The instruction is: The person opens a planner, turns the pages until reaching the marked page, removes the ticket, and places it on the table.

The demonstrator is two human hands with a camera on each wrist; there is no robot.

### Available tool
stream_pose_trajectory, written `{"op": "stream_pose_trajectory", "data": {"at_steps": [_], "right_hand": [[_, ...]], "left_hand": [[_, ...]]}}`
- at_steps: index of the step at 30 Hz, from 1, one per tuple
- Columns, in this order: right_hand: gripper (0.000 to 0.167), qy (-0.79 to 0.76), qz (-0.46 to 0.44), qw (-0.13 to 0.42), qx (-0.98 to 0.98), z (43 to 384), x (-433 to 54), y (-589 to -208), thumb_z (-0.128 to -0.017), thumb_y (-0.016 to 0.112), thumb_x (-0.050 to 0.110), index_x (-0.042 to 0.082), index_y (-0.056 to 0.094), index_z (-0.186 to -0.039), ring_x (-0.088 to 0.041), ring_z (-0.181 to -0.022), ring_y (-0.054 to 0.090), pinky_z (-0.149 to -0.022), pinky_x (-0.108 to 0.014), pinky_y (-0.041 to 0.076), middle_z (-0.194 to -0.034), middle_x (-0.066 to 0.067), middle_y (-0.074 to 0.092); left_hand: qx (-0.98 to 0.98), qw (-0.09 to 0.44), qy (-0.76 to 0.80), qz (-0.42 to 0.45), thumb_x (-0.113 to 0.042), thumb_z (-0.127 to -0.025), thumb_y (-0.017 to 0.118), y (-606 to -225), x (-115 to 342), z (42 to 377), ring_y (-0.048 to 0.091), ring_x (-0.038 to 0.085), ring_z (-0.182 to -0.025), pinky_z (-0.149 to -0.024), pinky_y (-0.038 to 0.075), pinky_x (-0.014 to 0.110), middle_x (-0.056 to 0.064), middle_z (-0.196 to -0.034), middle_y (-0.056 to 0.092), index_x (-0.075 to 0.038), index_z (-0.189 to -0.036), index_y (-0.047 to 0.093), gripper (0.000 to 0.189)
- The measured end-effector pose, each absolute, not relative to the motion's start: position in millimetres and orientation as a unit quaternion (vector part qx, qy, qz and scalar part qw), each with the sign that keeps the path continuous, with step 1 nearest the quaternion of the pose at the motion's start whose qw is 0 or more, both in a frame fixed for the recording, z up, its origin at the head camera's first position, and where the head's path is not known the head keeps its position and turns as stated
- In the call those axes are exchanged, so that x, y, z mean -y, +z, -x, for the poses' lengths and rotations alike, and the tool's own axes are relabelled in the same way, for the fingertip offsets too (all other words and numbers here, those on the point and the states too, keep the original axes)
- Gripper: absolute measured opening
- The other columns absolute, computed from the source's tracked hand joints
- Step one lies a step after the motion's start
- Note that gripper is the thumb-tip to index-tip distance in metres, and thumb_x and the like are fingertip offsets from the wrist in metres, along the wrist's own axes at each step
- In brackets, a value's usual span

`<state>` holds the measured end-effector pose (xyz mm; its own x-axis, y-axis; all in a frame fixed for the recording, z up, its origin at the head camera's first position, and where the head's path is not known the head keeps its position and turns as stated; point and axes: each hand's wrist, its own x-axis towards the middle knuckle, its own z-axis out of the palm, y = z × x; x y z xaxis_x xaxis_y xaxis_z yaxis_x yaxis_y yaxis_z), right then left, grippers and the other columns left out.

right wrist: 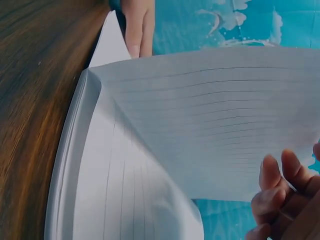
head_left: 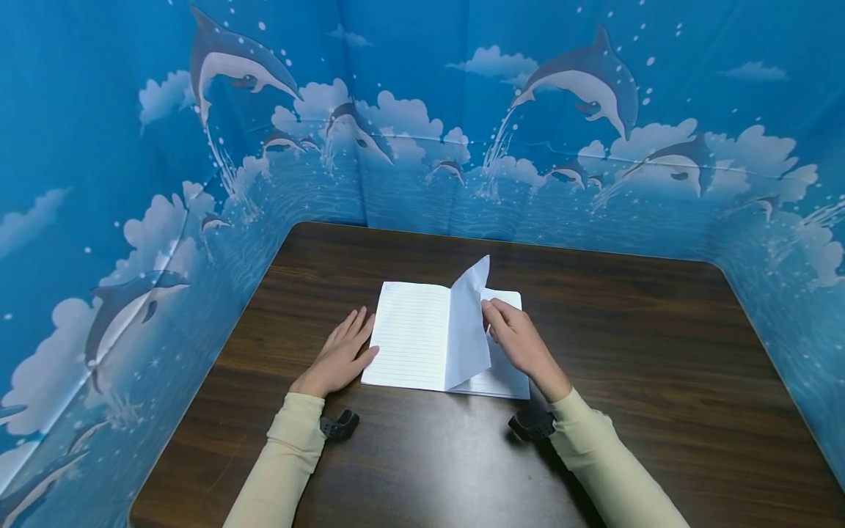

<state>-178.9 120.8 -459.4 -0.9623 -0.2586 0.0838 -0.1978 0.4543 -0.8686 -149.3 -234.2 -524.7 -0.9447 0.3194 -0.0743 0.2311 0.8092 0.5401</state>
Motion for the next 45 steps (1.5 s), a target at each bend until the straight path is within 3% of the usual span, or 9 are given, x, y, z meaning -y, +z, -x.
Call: {"op": "stream_pose_trajectory", "data": {"at_steps": [9, 14, 20, 24, 32, 37, 41, 45], "right_hand": [[0.042, -0.502, 0.181, 0.055, -0.844, 177, -102, -456, -0.112, 0.043, 0.046, 0.015, 0.067, -0.094, -0.023, -0.068, 0.052, -0.062, -0.031, 0.043, -0.079, -0.014, 0.062], [0.039, -0.493, 0.203, 0.066, -0.844, 173, -95, -458, -0.111, 0.046, 0.044, 0.014, 0.068, -0.100, -0.020, -0.073, 0.053, -0.066, -0.030, 0.044, -0.092, -0.008, 0.070], [0.036, -0.474, 0.209, 0.082, -0.852, 169, -90, -464, -0.110, 0.050, 0.044, 0.014, 0.070, -0.104, -0.015, -0.065, 0.044, -0.061, -0.028, 0.038, -0.081, -0.010, 0.062], [0.026, -0.459, 0.227, 0.089, -0.854, 166, -86, -467, -0.109, 0.055, 0.038, 0.017, 0.070, -0.108, -0.012, -0.068, 0.048, -0.062, -0.026, 0.042, -0.084, -0.006, 0.063], [0.015, -0.433, 0.261, 0.075, -0.859, 163, -78, -474, -0.108, 0.060, 0.030, 0.019, 0.070, -0.107, -0.012, -0.091, 0.058, -0.075, -0.025, 0.050, -0.108, 0.006, 0.066], [0.012, -0.418, 0.287, 0.060, -0.860, 163, -77, -480, -0.107, 0.061, 0.027, 0.021, 0.070, -0.111, -0.013, -0.104, 0.062, -0.088, -0.036, 0.056, -0.120, 0.006, 0.067], [0.020, -0.385, 0.321, 0.060, -0.863, 161, -77, -483, -0.107, 0.060, 0.024, 0.017, 0.071, -0.122, -0.019, -0.126, 0.061, -0.109, -0.044, 0.050, -0.136, 0.000, 0.067], [0.028, -0.336, 0.360, 0.062, -0.868, 159, -76, -487, -0.107, 0.059, 0.023, 0.013, 0.069, -0.132, -0.027, -0.138, 0.055, -0.115, -0.052, 0.043, -0.147, -0.005, 0.062]], "left_hand": [[-0.948, 0.088, 0.269, -0.143, -0.042, -0.111, 0.045, -528, 236, 151, 0.002, 0.039, -0.164, -0.129, 0.007, 0.063, 0.017, -0.176, 0.007, -0.007, -0.167, 0.017, 0.072], [-0.950, 0.093, 0.264, -0.141, -0.047, -0.111, 0.041, -531, 237, 152, 0.000, 0.037, -0.165, -0.130, 0.005, 0.062, 0.014, -0.177, 0.004, -0.009, -0.168, 0.015, 0.073], [-0.946, 0.083, 0.274, -0.150, -0.045, -0.111, 0.042, -528, 236, 150, 0.002, 0.040, -0.164, -0.129, 0.006, 0.064, 0.017, -0.177, 0.006, -0.007, -0.167, 0.017, 0.072], [-0.948, 0.088, 0.270, -0.145, -0.042, -0.111, 0.043, -523, 234, 149, 0.002, 0.039, -0.164, -0.129, 0.006, 0.063, 0.017, -0.177, 0.006, -0.007, -0.167, 0.017, 0.071], [-0.948, 0.104, 0.270, -0.137, -0.049, -0.113, 0.032, -527, 237, 151, -0.002, 0.034, -0.165, -0.131, 0.002, 0.059, 0.012, -0.177, 0.002, -0.011, -0.168, 0.015, 0.069], [-0.948, 0.095, 0.271, -0.134, -0.051, -0.114, 0.017, -530, 235, 153, -0.001, 0.034, -0.165, -0.131, 0.003, 0.057, 0.012, -0.177, 0.004, -0.010, -0.168, 0.016, 0.068], [-0.943, 0.082, 0.292, -0.136, -0.044, -0.115, 0.016, -529, 235, 152, 0.003, 0.039, -0.164, -0.130, 0.005, 0.060, 0.017, -0.176, 0.008, -0.007, -0.167, 0.019, 0.064], [-0.938, 0.077, 0.310, -0.134, -0.038, -0.116, 0.018, -527, 234, 151, 0.004, 0.042, -0.163, -0.128, 0.006, 0.063, 0.019, -0.175, 0.010, -0.006, -0.166, 0.021, 0.060]]}}
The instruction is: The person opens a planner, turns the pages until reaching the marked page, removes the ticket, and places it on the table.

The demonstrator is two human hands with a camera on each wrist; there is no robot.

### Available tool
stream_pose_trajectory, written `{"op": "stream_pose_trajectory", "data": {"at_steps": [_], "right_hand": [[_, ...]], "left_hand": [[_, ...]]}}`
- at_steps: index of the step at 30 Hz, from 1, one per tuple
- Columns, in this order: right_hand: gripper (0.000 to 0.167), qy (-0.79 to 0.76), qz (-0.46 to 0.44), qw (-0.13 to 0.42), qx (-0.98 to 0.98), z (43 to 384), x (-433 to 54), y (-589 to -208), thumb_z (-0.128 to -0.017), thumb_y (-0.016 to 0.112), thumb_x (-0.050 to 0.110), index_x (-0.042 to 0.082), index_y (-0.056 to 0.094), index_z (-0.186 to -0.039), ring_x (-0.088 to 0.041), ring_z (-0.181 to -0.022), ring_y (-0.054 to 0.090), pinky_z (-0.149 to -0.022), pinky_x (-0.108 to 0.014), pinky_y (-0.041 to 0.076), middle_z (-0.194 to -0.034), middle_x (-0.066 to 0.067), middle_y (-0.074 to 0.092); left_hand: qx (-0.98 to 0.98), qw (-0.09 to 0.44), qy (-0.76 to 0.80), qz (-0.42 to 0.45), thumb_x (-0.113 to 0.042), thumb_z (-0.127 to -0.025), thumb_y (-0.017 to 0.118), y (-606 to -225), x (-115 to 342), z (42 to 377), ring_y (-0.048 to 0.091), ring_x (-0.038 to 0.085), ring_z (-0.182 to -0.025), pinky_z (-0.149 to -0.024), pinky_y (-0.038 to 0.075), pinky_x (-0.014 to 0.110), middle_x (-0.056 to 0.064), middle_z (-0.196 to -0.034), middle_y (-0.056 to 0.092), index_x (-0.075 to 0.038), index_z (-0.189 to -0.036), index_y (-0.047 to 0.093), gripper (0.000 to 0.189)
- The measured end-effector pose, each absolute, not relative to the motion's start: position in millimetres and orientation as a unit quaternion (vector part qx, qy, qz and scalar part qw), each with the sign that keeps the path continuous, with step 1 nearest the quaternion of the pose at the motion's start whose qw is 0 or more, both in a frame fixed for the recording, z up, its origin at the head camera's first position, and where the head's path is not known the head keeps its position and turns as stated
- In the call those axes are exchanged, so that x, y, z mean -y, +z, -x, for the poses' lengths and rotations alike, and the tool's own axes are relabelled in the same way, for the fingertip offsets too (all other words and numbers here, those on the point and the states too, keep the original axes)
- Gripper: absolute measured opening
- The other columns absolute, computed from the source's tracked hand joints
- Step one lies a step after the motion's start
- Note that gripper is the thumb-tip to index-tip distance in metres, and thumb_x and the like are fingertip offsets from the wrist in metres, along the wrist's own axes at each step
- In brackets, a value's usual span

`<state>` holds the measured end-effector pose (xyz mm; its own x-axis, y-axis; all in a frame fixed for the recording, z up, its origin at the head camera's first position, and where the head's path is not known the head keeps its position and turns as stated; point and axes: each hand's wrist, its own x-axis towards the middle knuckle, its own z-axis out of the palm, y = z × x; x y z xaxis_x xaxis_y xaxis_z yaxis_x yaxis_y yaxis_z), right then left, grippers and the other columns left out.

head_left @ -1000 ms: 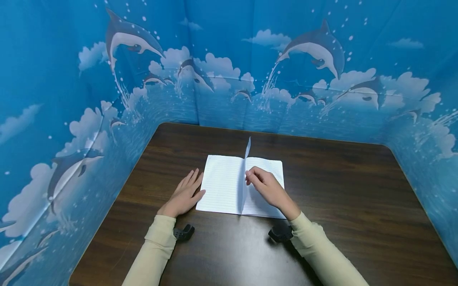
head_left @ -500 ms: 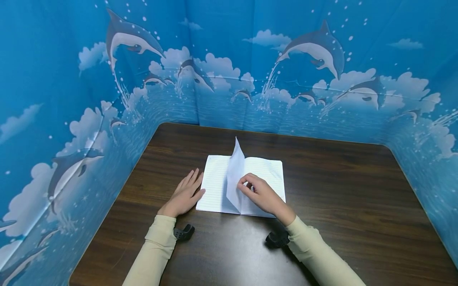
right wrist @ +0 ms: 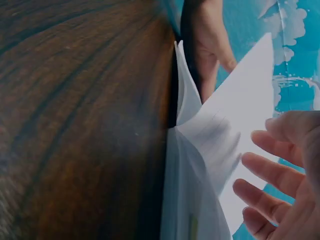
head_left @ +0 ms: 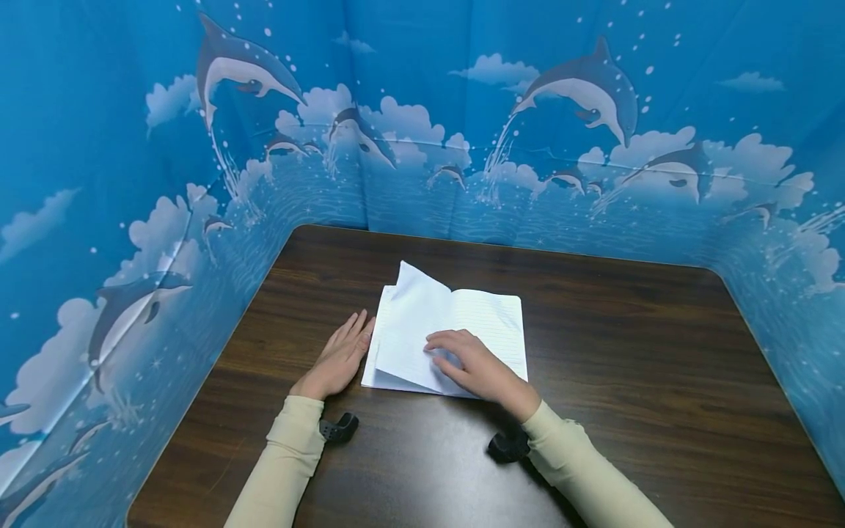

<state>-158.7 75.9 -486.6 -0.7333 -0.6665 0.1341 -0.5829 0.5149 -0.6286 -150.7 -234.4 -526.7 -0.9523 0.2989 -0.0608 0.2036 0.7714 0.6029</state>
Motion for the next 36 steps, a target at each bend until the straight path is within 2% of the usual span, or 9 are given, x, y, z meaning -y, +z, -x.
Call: {"op": "stream_pose_trajectory", "data": {"at_steps": [4, 8, 14, 19, 22, 27, 30, 33, 36], "right_hand": [[0.033, -0.303, 0.383, 0.079, -0.869, 155, -75, -491, -0.107, 0.059, 0.023, 0.013, 0.066, -0.137, -0.031, -0.139, 0.052, -0.111, -0.057, 0.042, -0.151, -0.006, 0.059], [0.036, -0.279, 0.387, 0.102, -0.873, 154, -74, -494, -0.107, 0.059, 0.025, 0.015, 0.064, -0.141, -0.030, -0.141, 0.049, -0.105, -0.056, 0.040, -0.153, -0.004, 0.058], [0.036, -0.263, 0.381, 0.120, -0.878, 154, -73, -494, -0.106, 0.060, 0.028, 0.017, 0.065, -0.140, -0.029, -0.142, 0.047, -0.102, -0.053, 0.038, -0.155, -0.002, 0.056], [0.037, -0.262, 0.377, 0.121, -0.880, 155, -74, -493, -0.107, 0.060, 0.031, 0.018, 0.065, -0.141, -0.029, -0.143, 0.047, -0.101, -0.050, 0.037, -0.155, -0.002, 0.056], [0.036, -0.275, 0.362, 0.095, -0.886, 155, -78, -492, -0.107, 0.060, 0.031, 0.017, 0.065, -0.139, -0.029, -0.141, 0.050, -0.099, -0.050, 0.038, -0.152, -0.004, 0.059], [0.027, -0.337, 0.256, 0.005, -0.906, 162, -100, -492, -0.106, 0.061, 0.022, 0.011, 0.070, -0.129, -0.027, -0.119, 0.064, -0.094, -0.046, 0.047, -0.133, -0.008, 0.070], [0.024, -0.370, 0.145, -0.038, -0.917, 170, -123, -491, -0.105, 0.061, 0.021, 0.008, 0.071, -0.123, -0.024, -0.098, 0.067, -0.080, -0.038, 0.053, -0.118, -0.010, 0.071], [0.027, -0.374, 0.042, -0.038, -0.926, 176, -146, -491, -0.105, 0.061, 0.025, 0.005, 0.068, -0.122, -0.024, -0.089, 0.062, -0.070, -0.033, 0.049, -0.111, -0.012, 0.067], [0.036, -0.357, -0.014, 0.001, -0.934, 180, -164, -492, -0.104, 0.061, 0.034, 0.004, 0.065, -0.123, -0.027, -0.089, 0.058, -0.069, -0.032, 0.045, -0.108, -0.014, 0.064]], "left_hand": [[-0.940, 0.087, 0.305, -0.126, -0.046, -0.115, 0.012, -528, 235, 151, 0.002, 0.037, -0.164, -0.130, 0.004, 0.059, 0.015, -0.177, 0.008, -0.008, -0.167, 0.019, 0.065], [-0.942, 0.101, 0.297, -0.121, -0.054, -0.112, 0.010, -529, 236, 153, -0.002, 0.032, -0.165, -0.132, 0.002, 0.055, 0.010, -0.177, 0.005, -0.011, -0.168, 0.017, 0.071], [-0.941, 0.110, 0.299, -0.117, -0.052, -0.113, 0.012, -529, 238, 155, -0.002, 0.030, -0.165, -0.132, 0.003, 0.054, 0.008, -0.177, 0.005, -0.012, -0.168, 0.018, 0.068], [-0.944, 0.113, 0.284, -0.123, -0.052, -0.113, 0.029, -529, 238, 154, -0.003, 0.031, -0.165, -0.131, 0.002, 0.057, 0.008, -0.178, 0.001, -0.013, -0.168, 0.014, 0.069], [-0.946, 0.114, 0.276, -0.129, -0.052, -0.111, 0.039, -529, 238, 153, -0.005, 0.031, -0.165, -0.131, 0.001, 0.059, 0.007, -0.178, -0.001, -0.014, -0.169, 0.012, 0.074], [-0.946, 0.112, 0.273, -0.132, -0.050, -0.111, 0.040, -529, 238, 153, -0.005, 0.031, -0.165, -0.131, 0.000, 0.058, 0.007, -0.178, -0.002, -0.014, -0.169, 0.012, 0.074], [-0.946, 0.110, 0.272, -0.134, -0.050, -0.111, 0.040, -530, 238, 154, -0.005, 0.031, -0.165, -0.131, 0.000, 0.058, 0.007, -0.178, -0.002, -0.014, -0.169, 0.012, 0.074], [-0.946, 0.109, 0.274, -0.137, -0.050, -0.111, 0.040, -530, 238, 154, -0.005, 0.032, -0.165, -0.131, 0.001, 0.059, 0.008, -0.178, -0.001, -0.013, -0.169, 0.012, 0.074], [-0.947, 0.106, 0.270, -0.140, -0.049, -0.111, 0.041, -531, 238, 155, -0.005, 0.033, -0.165, -0.131, 0.001, 0.059, 0.009, -0.178, -0.001, -0.012, -0.169, 0.013, 0.074]]}}
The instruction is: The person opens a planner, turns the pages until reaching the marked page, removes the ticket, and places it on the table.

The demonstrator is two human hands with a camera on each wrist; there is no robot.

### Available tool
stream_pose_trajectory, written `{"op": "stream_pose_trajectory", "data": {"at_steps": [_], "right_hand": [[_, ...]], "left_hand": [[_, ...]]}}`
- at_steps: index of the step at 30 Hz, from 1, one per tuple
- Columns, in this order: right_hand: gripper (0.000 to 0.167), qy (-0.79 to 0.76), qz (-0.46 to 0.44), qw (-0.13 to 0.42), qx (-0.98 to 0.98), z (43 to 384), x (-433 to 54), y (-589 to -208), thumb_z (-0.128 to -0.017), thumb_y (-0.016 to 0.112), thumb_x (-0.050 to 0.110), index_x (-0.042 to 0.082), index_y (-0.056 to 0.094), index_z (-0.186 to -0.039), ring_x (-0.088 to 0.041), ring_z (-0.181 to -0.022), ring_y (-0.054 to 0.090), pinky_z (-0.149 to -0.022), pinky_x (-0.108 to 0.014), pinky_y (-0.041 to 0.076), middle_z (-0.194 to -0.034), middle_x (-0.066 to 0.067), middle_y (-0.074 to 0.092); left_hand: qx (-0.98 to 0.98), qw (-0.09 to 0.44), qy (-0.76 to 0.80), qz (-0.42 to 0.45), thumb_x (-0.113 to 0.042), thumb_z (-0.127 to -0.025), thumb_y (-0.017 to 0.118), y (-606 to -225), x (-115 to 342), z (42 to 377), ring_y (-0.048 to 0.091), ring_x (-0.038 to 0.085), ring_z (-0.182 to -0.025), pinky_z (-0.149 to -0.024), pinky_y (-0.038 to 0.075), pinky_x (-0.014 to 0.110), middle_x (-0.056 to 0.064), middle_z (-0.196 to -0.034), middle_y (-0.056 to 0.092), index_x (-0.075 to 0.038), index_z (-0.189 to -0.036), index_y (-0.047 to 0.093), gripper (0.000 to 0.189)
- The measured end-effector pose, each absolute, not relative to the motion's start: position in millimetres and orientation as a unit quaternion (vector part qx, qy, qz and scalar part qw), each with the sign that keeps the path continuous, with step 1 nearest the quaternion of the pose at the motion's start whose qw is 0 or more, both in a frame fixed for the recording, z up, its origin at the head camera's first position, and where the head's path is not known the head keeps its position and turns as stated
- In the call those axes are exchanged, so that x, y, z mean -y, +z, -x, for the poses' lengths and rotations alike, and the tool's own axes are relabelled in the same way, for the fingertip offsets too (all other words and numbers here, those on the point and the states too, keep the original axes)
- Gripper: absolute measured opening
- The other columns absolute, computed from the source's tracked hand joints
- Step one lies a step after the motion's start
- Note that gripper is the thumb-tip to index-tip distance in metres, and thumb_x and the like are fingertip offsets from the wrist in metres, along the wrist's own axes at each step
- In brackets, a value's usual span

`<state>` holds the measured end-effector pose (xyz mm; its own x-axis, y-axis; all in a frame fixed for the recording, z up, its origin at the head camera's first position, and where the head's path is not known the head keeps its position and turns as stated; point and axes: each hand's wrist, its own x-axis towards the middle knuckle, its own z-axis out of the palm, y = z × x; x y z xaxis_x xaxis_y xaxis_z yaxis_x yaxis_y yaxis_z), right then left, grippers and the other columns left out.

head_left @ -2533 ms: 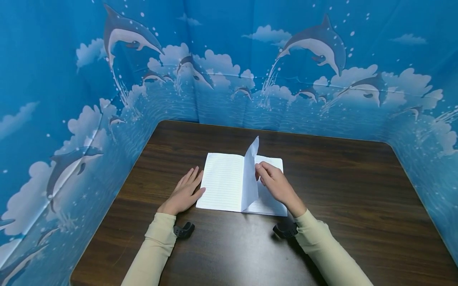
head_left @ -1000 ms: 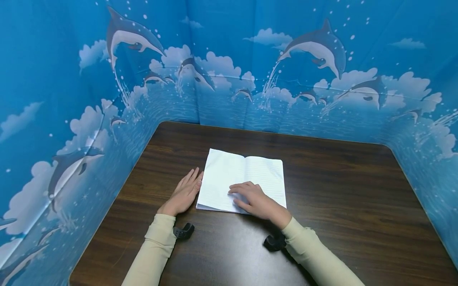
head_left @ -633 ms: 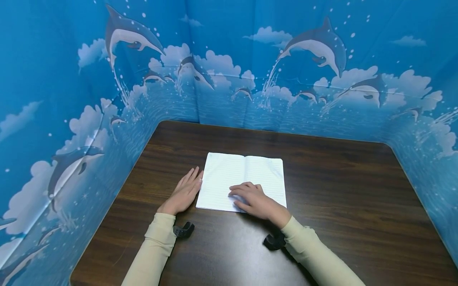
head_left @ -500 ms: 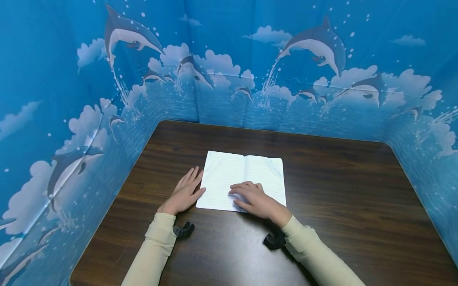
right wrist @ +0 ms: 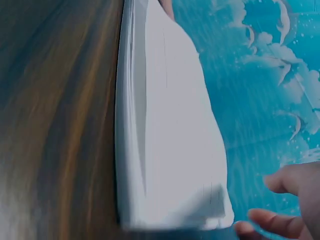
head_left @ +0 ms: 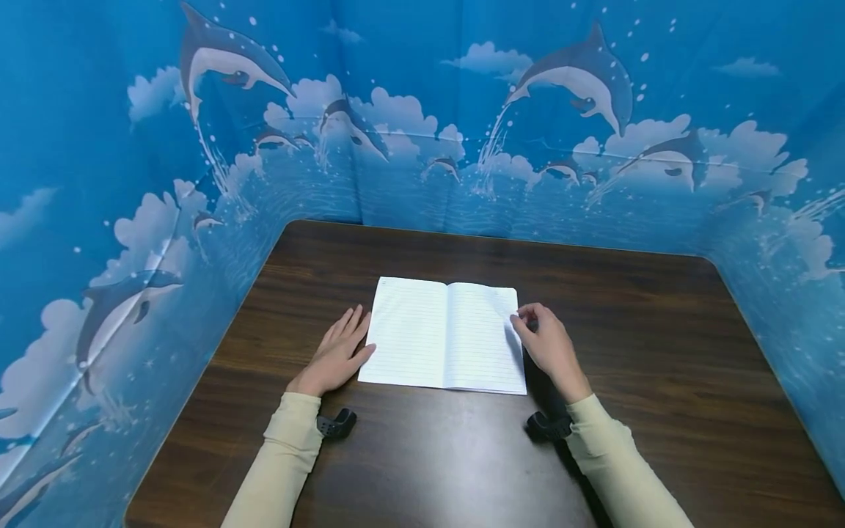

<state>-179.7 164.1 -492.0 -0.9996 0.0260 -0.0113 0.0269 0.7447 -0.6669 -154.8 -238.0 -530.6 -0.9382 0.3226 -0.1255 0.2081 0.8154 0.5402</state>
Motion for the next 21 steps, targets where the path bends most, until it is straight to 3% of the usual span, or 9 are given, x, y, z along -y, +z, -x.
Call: {"op": "stream_pose_trajectory", "data": {"at_steps": [6, 21], "right_hand": [[0.047, -0.330, -0.034, 0.074, -0.940, 178.0, -172.8, -497.4, -0.102, 0.065, 0.043, 0.003, 0.063, -0.126, -0.024, -0.081, 0.056, -0.062, -0.031, 0.044, -0.103, -0.014, 0.061], [0.027, -0.322, -0.054, 0.081, -0.942, 178.3, -167.7, -501.9, -0.104, 0.062, 0.033, 0.007, 0.063, -0.101, -0.021, -0.069, 0.053, -0.056, -0.029, 0.039, -0.081, -0.008, 0.056]], "left_hand": [[-0.945, 0.095, 0.275, -0.148, -0.047, -0.111, 0.042, -530.7, 238.6, 153.2, -0.002, 0.036, -0.165, -0.130, 0.002, 0.061, 0.013, -0.177, 0.002, -0.009, -0.168, 0.015, 0.074], [-0.947, 0.090, 0.275, -0.143, -0.043, -0.111, 0.045, -524.1, 235.6, 150.2, 0.001, 0.039, -0.164, -0.129, 0.005, 0.063, 0.017, -0.177, 0.005, -0.007, -0.167, 0.017, 0.073]]}}
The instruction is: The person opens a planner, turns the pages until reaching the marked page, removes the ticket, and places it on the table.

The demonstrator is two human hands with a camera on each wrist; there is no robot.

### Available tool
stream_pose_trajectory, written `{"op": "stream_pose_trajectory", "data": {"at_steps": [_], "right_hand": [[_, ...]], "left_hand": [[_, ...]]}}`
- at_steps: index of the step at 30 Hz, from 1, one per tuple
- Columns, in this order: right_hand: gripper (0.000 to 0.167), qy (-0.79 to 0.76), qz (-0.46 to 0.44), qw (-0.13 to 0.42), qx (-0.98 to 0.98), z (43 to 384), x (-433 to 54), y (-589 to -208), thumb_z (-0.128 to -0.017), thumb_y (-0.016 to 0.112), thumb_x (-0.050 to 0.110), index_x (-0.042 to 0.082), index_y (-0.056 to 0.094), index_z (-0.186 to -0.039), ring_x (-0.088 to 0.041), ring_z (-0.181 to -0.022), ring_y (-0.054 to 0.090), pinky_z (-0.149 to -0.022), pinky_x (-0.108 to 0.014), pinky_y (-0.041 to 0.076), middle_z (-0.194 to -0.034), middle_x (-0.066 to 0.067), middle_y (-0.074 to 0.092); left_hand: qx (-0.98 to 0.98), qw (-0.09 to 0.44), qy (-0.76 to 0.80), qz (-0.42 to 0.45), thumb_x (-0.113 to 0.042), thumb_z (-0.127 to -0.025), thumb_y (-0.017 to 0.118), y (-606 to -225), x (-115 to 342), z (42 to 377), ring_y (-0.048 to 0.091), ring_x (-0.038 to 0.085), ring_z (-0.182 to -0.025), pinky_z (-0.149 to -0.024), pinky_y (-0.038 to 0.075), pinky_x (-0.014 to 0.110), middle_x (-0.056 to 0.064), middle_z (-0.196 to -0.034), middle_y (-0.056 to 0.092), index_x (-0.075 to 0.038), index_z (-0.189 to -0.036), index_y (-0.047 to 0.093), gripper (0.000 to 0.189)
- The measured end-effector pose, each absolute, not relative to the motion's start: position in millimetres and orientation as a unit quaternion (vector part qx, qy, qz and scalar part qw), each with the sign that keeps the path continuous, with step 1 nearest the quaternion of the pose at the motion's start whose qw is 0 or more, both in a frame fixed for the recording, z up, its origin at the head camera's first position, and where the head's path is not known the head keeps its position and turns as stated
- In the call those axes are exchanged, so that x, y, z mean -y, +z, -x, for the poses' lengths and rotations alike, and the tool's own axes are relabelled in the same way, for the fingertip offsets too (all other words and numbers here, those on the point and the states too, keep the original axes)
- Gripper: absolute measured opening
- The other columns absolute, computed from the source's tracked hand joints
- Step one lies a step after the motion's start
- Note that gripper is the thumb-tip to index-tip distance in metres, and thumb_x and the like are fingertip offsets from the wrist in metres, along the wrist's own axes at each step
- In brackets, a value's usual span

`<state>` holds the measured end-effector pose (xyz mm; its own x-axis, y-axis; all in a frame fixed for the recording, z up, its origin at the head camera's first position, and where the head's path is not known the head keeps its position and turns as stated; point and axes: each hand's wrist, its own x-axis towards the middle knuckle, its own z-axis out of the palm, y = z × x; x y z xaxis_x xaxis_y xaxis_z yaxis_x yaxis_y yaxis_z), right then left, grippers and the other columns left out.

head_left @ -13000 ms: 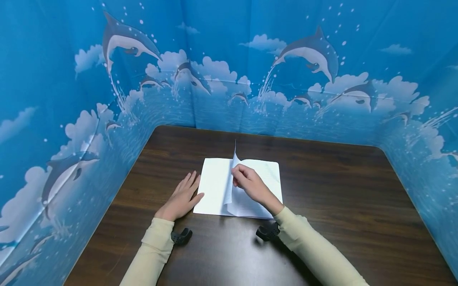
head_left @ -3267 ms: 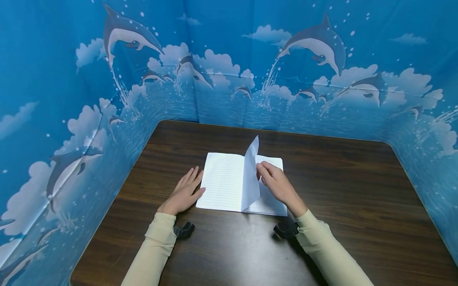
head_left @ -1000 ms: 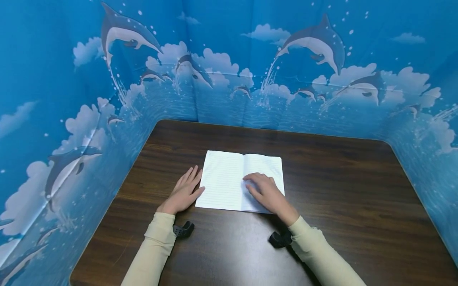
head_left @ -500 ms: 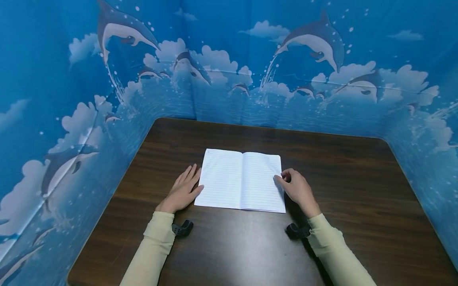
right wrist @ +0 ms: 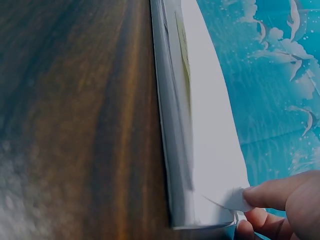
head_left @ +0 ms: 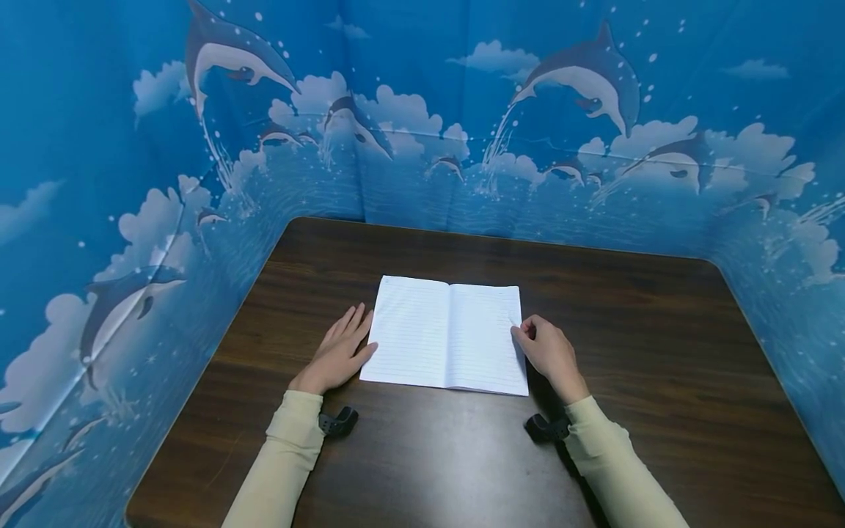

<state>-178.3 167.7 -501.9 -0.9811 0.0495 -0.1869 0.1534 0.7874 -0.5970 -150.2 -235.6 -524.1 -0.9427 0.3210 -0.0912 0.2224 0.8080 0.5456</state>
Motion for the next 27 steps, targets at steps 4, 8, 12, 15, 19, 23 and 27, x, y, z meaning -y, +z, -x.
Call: {"op": "stream_pose_trajectory", "data": {"at_steps": [4, 8, 12, 15, 19, 23, 27], "right_hand": [[0.026, -0.332, -0.050, 0.078, -0.939, 178, -168, -501, -0.104, 0.062, 0.032, 0.007, 0.062, -0.098, -0.020, -0.066, 0.052, -0.055, -0.029, 0.039, -0.078, -0.007, 0.055], [0.026, -0.352, -0.046, 0.076, -0.932, 176, -170, -500, -0.104, 0.062, 0.031, 0.006, 0.062, -0.097, -0.020, -0.067, 0.052, -0.055, -0.029, 0.040, -0.079, -0.008, 0.055], [0.027, -0.377, -0.037, 0.076, -0.922, 176, -172, -498, -0.106, 0.060, 0.031, 0.006, 0.063, -0.098, -0.020, -0.066, 0.054, -0.055, -0.028, 0.043, -0.078, -0.009, 0.057], [0.029, -0.398, -0.023, 0.072, -0.914, 176, -174, -496, -0.107, 0.058, 0.033, 0.006, 0.064, -0.098, -0.021, -0.067, 0.054, -0.055, -0.029, 0.044, -0.079, -0.010, 0.059], [0.037, -0.428, 0.000, 0.069, -0.901, 179, -175, -492, -0.108, 0.055, 0.040, 0.005, 0.065, -0.100, -0.022, -0.077, 0.054, -0.062, -0.030, 0.043, -0.087, -0.011, 0.058], [0.045, -0.460, 0.017, 0.073, -0.885, 181, -176, -490, -0.109, 0.050, 0.046, 0.005, 0.067, -0.102, -0.023, -0.085, 0.054, -0.072, -0.031, 0.045, -0.094, -0.012, 0.059], [0.048, -0.494, 0.037, 0.076, -0.865, 183, -176, -489, -0.110, 0.049, 0.047, 0.004, 0.066, -0.100, -0.024, -0.089, 0.056, -0.082, -0.035, 0.052, -0.092, -0.013, 0.058]], "left_hand": [[-0.948, 0.095, 0.272, -0.139, -0.046, -0.110, 0.044, -528, 237, 152, -0.002, 0.037, -0.165, -0.130, 0.003, 0.062, 0.014, -0.177, 0.003, -0.009, -0.168, 0.016, 0.074], [-0.946, 0.091, 0.277, -0.140, -0.046, -0.110, 0.046, -528, 237, 150, 0.000, 0.038, -0.164, -0.129, 0.003, 0.064, 0.015, -0.177, 0.004, -0.008, -0.168, 0.017, 0.075], [-0.945, 0.080, 0.284, -0.143, -0.042, -0.109, 0.048, -523, 235, 148, 0.003, 0.041, -0.163, -0.127, 0.006, 0.066, 0.019, -0.176, 0.008, -0.005, -0.167, 0.020, 0.073], [-0.946, 0.074, 0.284, -0.141, -0.041, -0.109, 0.049, -523, 235, 147, 0.004, 0.042, -0.163, -0.127, 0.007, 0.066, 0.020, -0.175, 0.010, -0.004, -0.166, 0.021, 0.073], [-0.947, 0.074, 0.279, -0.141, -0.043, -0.110, 0.046, -525, 235, 147, 0.003, 0.041, -0.163, -0.128, 0.006, 0.066, 0.019, -0.176, 0.008, -0.006, -0.167, 0.019, 0.073], [-0.946, 0.089, 0.278, -0.138, -0.048, -0.110, 0.043, -527, 237, 149, -0.001, 0.037, -0.164, -0.129, 0.003, 0.063, 0.014, -0.177, 0.004, -0.009, -0.168, 0.016, 0.075], [-0.945, 0.093, 0.280, -0.138, -0.049, -0.110, 0.043, -529, 237, 150, -0.002, 0.036, -0.165, -0.129, 0.002, 0.063, 0.013, -0.177, 0.002, -0.010, -0.168, 0.015, 0.075]]}}
